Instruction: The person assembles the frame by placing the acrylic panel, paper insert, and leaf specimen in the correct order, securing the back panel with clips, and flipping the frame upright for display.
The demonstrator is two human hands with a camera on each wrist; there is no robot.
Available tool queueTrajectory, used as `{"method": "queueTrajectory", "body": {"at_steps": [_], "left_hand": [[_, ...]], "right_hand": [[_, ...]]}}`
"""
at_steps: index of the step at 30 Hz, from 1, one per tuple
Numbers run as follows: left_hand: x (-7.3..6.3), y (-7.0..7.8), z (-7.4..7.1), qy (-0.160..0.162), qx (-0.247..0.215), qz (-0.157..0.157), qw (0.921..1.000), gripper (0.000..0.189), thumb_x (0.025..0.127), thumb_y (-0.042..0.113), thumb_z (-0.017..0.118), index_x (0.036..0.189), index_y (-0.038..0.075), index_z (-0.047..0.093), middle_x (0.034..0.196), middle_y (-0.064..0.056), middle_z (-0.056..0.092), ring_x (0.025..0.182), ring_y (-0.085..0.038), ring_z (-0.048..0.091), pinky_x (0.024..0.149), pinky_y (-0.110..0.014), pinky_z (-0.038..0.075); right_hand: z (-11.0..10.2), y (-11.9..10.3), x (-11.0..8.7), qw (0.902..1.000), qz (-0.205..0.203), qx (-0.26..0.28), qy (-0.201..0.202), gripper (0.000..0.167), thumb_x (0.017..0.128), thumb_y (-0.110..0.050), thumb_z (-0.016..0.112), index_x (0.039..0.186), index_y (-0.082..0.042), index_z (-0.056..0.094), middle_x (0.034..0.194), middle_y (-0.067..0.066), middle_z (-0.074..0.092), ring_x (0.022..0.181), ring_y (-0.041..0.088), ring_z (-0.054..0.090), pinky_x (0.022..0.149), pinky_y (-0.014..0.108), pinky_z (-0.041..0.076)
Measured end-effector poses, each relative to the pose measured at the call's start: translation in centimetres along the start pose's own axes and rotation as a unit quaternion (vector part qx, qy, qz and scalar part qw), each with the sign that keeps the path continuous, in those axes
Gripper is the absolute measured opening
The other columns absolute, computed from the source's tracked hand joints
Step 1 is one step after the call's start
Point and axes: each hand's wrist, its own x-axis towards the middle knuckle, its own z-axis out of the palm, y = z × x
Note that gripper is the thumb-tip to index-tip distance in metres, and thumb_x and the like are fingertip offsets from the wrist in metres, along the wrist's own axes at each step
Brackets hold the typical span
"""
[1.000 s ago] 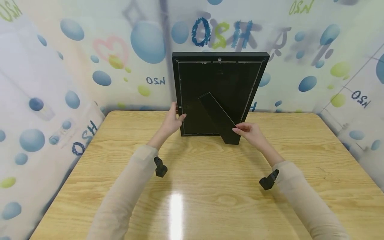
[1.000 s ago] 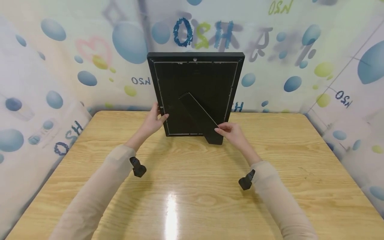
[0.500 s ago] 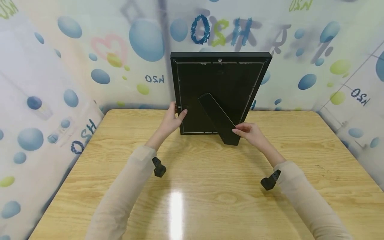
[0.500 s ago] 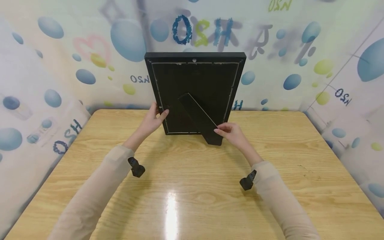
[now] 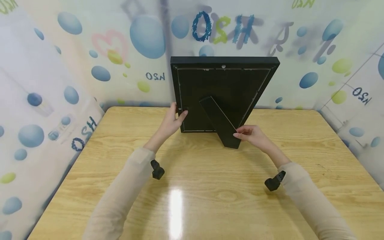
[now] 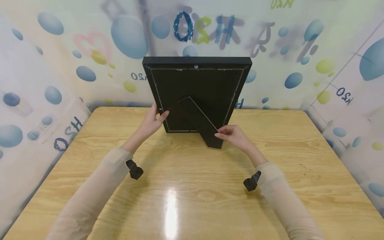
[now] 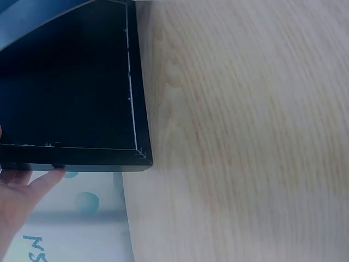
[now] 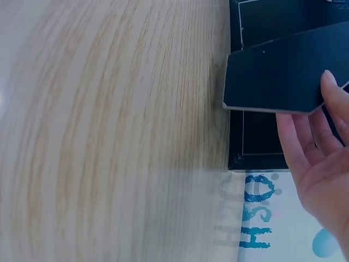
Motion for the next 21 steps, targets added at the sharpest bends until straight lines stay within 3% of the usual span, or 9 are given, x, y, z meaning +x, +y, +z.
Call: {"method": "queueTrajectory", "body": {"at_steps": [11,15,21], "left_hand": [[-1.3,0.1,0.0,-0.014,0.0,0.02,0.9997,0.047,0.095,0.02,0.048,0.135,0.002,0.03,0.134,-0.019,0.042,0.128,-0.032,0.04,0.107,-0.044,0.035],[-1.4,0.0,0.2,-0.008,-0.006,0.038,0.9992,0.043,0.094,0.015,0.049,0.132,0.0,0.033,0.13,-0.019,0.045,0.126,-0.031,0.043,0.107,-0.042,0.035],[-1.4,-0.1,0.2,-0.009,0.002,0.033,0.9994,0.042,0.094,0.017,0.049,0.13,0.001,0.035,0.13,-0.018,0.046,0.127,-0.031,0.042,0.107,-0.042,0.035]], "right_hand": [[-0.1,0.8,-0.7,0.9957,-0.001,0.038,-0.084,0.03,0.087,-0.017,0.062,0.106,0.006,0.06,0.091,0.005,0.066,0.079,0.007,0.063,0.08,0.038,0.055],[0.0,1.0,-0.8,0.9946,-0.006,0.044,-0.093,0.028,0.087,-0.017,0.062,0.104,0.005,0.06,0.089,-0.002,0.066,0.08,0.007,0.063,0.081,0.04,0.054],[0.0,1.0,-1.0,0.9951,-0.011,0.04,-0.09,0.027,0.088,-0.017,0.06,0.103,0.005,0.059,0.084,-0.005,0.065,0.079,0.007,0.063,0.08,0.04,0.054]]}}
